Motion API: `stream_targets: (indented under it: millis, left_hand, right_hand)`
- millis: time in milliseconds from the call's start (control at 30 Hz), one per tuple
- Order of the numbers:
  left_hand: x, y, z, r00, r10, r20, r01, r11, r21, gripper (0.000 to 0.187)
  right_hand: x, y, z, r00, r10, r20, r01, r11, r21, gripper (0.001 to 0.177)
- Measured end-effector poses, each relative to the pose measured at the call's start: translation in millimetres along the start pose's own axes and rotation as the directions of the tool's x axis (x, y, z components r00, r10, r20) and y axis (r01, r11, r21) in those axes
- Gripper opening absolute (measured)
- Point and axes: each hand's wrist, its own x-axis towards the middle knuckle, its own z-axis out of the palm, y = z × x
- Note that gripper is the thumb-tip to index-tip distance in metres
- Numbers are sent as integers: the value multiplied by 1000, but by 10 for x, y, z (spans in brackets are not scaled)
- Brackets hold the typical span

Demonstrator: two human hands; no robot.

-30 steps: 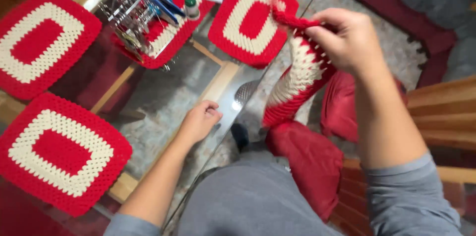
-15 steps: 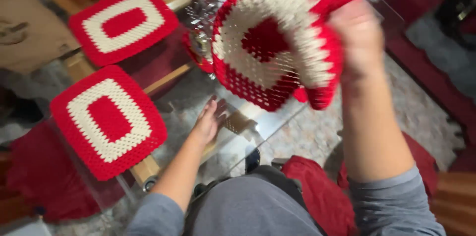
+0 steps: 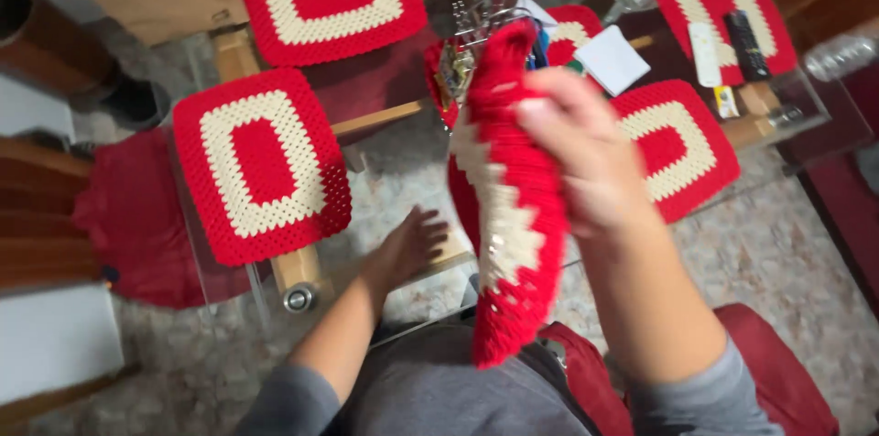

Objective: The person clears a glass dining table by removing crocheted placemats, a cutlery holder, a bottle, and remote controls. They place the items on nearby chairs and a side table, then wipe the glass surface with a cloth.

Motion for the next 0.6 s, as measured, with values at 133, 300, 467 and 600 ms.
stream_targets:
  millis: [133, 300, 467, 600]
  left_hand:
    - [-746, 242, 389, 987, 99, 126, -15, 839, -543, 64]
    - [-907, 316, 167, 817, 366, -446, -351, 929, 121, 38]
    - [-643, -351, -314, 572, 638, -516, 371, 360, 856, 67]
    - [-630, -359, 195, 524, 713, -467, 570, 114, 814, 91]
  right_hand:
    - [206, 317, -752, 988, -19, -154, 41, 989, 144, 27]
    - [553, 1472, -1741, 953, 158, -258, -302, 573, -762, 15]
    - [171, 2561, -2105, 967, 220, 132, 62, 300, -952, 32]
    - [-231, 2790, -2111, 889, 48, 456, 459, -76, -885, 39]
